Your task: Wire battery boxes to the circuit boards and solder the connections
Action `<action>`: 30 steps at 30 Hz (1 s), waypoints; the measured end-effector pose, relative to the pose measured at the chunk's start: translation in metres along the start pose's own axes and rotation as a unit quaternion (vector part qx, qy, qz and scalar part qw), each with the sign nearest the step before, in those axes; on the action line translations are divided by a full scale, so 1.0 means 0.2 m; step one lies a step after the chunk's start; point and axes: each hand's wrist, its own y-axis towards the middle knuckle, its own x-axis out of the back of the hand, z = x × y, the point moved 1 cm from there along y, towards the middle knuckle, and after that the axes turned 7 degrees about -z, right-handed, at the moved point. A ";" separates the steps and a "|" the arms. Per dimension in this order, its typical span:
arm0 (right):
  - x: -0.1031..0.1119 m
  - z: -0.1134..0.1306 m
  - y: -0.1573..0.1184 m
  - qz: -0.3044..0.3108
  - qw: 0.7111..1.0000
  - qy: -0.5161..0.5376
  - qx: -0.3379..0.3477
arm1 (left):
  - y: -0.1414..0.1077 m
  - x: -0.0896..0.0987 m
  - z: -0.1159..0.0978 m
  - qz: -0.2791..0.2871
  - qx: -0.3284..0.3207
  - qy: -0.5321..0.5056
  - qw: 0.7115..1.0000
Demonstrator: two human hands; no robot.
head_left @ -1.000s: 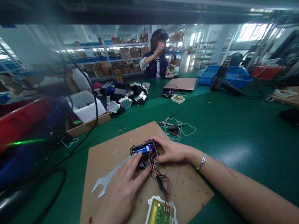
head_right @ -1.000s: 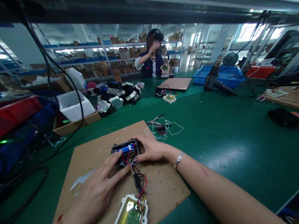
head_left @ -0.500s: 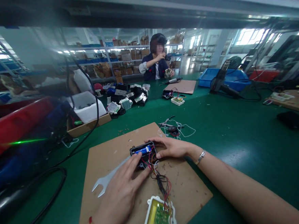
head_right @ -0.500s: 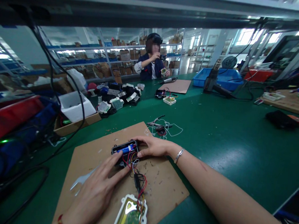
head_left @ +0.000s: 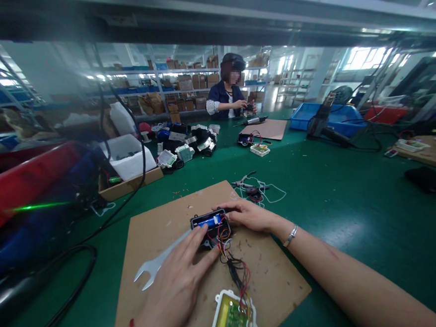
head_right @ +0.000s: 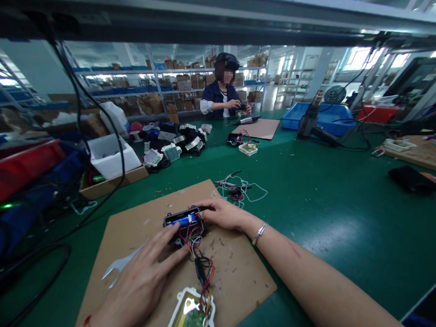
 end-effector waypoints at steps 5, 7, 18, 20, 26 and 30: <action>-0.04 -0.03 0.03 -0.069 0.996 -0.059 0.014 | 0.00 -0.01 0.00 -0.001 -0.005 -0.002 1.000; -0.06 -0.05 0.04 -0.097 0.992 -0.079 0.015 | 0.00 -0.01 0.00 -0.001 0.000 -0.003 1.000; -0.02 0.28 -0.13 -0.184 0.924 -0.321 -0.094 | -0.03 0.06 0.07 -0.140 0.125 -0.120 0.975; -0.12 0.33 -0.20 -0.112 0.900 -0.396 -0.146 | -0.04 0.06 0.09 -0.149 0.160 -0.147 0.965; -0.32 0.33 -0.29 -0.115 0.932 -0.321 -0.124 | -0.04 0.05 0.09 -0.154 0.149 -0.182 0.960; -0.23 0.50 -0.36 -0.133 0.982 -0.051 -0.122 | -0.04 0.06 0.09 -0.179 0.132 -0.186 0.957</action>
